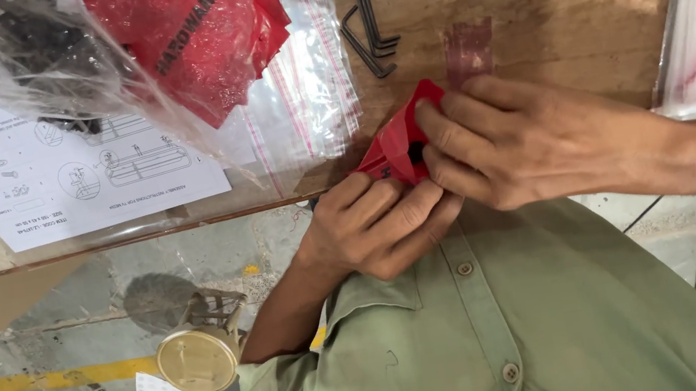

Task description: The person sorts small black washers and screws from red plastic bags onto a wooden table. They hold the items in their hands to separate them and then place them into clear plastic bags. The person repeats this process with multiple bags of hardware.

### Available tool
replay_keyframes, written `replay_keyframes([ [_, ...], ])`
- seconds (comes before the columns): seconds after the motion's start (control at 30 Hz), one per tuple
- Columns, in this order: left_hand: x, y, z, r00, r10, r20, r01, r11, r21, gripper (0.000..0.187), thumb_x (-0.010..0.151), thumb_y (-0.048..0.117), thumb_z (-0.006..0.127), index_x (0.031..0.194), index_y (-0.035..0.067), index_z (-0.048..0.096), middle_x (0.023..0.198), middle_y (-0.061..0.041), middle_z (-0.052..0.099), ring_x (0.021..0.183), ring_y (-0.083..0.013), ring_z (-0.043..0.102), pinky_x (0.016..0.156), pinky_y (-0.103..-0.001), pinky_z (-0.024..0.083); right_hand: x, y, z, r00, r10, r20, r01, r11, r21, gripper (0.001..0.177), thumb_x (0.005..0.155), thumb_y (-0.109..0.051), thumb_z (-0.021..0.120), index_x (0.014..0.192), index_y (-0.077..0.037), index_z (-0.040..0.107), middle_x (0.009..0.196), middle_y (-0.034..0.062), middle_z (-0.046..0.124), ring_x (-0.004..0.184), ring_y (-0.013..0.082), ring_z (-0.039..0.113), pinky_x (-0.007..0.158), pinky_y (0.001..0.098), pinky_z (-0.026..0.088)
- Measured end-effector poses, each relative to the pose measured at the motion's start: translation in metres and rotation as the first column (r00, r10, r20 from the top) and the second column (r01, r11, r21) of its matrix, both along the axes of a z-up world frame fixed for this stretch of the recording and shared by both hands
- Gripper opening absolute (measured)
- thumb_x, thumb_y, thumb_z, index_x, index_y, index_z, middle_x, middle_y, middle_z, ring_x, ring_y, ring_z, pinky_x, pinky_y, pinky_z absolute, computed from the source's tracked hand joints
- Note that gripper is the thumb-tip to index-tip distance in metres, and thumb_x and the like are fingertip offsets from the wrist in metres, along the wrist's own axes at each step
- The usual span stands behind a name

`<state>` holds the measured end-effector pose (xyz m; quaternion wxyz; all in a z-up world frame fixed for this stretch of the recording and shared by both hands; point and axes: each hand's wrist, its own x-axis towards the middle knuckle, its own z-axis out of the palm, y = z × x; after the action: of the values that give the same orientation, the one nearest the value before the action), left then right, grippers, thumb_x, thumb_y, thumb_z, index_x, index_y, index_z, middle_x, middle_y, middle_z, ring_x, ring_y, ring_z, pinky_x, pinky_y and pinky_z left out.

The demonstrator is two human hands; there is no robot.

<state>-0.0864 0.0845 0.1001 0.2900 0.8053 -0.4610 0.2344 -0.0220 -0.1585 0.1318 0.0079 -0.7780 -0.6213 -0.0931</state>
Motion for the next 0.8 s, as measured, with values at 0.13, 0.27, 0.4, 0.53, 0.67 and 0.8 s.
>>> replay_keyframes([
  [0.13,0.000,0.000,-0.002,0.999,0.010,0.035,-0.010,1.000,0.001,0.024,0.089,0.009,0.078,0.112,0.013,0.078,0.115,-0.001,0.066,0.074,-0.0117,0.053,0.064,-0.028,0.041,0.011,-0.006,0.010,0.961,0.045,-0.273,-0.026,0.997,0.073,0.045,0.074,-0.016,0.070,0.117,-0.005,0.068,0.122,0.0170,0.069,0.104,0.0278,0.070,0.089,0.0393,0.060],
  [0.27,0.009,-0.002,0.008,0.997,0.058,0.060,-0.060,0.998,0.030,0.019,0.091,0.007,0.080,0.109,0.012,0.078,0.107,0.001,0.064,0.071,-0.0096,0.053,0.060,-0.027,0.038,0.015,-0.008,0.022,0.857,-0.058,-0.511,0.026,0.997,-0.071,0.052,0.070,-0.015,0.069,0.122,-0.010,0.068,0.122,0.0096,0.065,0.112,0.0277,0.061,0.092,0.0431,0.051],
  [0.4,0.026,-0.005,0.021,0.993,0.065,0.103,-0.075,0.993,0.093,0.019,0.090,0.008,0.076,0.109,0.011,0.079,0.101,0.000,0.066,0.068,-0.0113,0.054,0.058,-0.027,0.039,0.016,-0.015,0.024,0.858,-0.256,-0.445,0.081,0.923,-0.375,0.046,0.078,-0.016,0.069,0.124,-0.014,0.066,0.124,0.0072,0.059,0.120,0.0276,0.052,0.092,0.0450,0.043],
  [0.53,0.042,-0.022,0.025,0.988,0.043,0.148,-0.047,0.999,0.027,0.019,0.091,0.002,0.076,0.109,0.008,0.078,0.101,-0.002,0.067,0.068,-0.0123,0.055,0.058,-0.026,0.040,0.015,-0.047,0.039,0.876,-0.303,-0.375,0.258,0.952,-0.166,0.043,0.078,-0.016,0.069,0.120,-0.009,0.068,0.129,0.0111,0.060,0.120,0.0295,0.053,0.095,0.0455,0.045],
  [0.67,0.058,-0.040,0.020,0.993,0.083,0.079,-0.085,0.996,0.026,0.018,0.092,0.000,0.077,0.108,0.008,0.077,0.103,-0.003,0.065,0.075,-0.0141,0.060,0.063,-0.028,0.044,0.017,-0.077,0.056,0.839,-0.383,-0.386,0.495,0.832,0.250,0.037,0.076,0.001,0.072,0.113,0.004,0.071,0.122,0.0171,0.065,0.111,0.0320,0.063,0.087,0.0427,0.054],
  [0.8,0.064,-0.049,0.001,0.998,0.068,-0.016,-0.067,0.997,0.038,0.020,0.089,0.004,0.078,0.109,0.007,0.077,0.105,-0.005,0.066,0.077,-0.0190,0.059,0.066,-0.033,0.050,0.011,-0.094,0.059,0.713,-0.544,-0.443,0.690,0.657,0.304,0.033,0.077,0.015,0.070,0.107,0.005,0.072,0.116,0.0173,0.069,0.105,0.0334,0.067,0.082,0.0421,0.056],
])
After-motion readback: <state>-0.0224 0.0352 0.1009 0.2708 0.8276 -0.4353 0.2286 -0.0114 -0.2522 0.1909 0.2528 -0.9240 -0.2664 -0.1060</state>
